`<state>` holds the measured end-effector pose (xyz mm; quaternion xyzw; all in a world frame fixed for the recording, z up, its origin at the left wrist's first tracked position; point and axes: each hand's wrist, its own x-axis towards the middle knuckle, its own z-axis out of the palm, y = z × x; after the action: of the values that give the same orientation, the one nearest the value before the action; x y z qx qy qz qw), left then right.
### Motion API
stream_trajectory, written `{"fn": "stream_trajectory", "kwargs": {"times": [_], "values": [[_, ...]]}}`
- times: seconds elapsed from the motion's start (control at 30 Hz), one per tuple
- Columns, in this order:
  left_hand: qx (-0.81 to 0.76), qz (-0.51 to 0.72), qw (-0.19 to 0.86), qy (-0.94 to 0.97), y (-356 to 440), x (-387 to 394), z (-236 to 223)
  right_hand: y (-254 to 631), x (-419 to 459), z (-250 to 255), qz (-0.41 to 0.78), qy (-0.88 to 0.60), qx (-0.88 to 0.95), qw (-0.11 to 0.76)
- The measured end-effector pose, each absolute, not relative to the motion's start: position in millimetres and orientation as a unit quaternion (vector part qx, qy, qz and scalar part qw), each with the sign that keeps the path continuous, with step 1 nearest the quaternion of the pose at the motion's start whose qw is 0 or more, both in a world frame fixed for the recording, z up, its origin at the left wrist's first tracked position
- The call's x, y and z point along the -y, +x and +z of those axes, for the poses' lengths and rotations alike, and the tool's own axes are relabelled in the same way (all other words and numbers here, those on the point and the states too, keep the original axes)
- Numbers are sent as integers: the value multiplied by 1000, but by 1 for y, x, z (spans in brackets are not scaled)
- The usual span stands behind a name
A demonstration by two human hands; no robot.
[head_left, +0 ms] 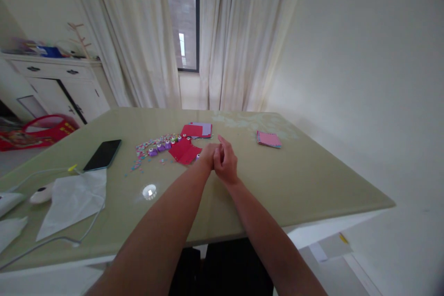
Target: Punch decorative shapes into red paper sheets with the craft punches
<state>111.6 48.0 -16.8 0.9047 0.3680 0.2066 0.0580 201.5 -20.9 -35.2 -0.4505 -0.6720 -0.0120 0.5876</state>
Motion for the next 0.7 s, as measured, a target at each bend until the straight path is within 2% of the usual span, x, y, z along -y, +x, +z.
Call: {"fn": "stream_trajectory", "kwargs": {"times": [0.1,0.2,0.37,0.47,0.57,0.63,0.7], "values": [[-333,138,42,932,102,-50,-4,206,22,-32,-70,-390,740,543],[-296,121,21,947,88,-44,11,207,28,-27,-128,-340,771,522],[-305,185,-19,934,28,-35,20,219,41,-21,-213,-338,688,606],[-445,281,-68,848,-24,-38,9,225,39,-20,-179,-431,622,628],[-569,336,-94,744,-59,-38,-6,215,28,-25,-97,-482,706,510],[-637,325,-64,696,-67,-35,-13,200,22,-31,-68,-447,805,384],[-673,319,-30,666,-68,-32,-18,187,18,-37,-53,-450,839,301]]}}
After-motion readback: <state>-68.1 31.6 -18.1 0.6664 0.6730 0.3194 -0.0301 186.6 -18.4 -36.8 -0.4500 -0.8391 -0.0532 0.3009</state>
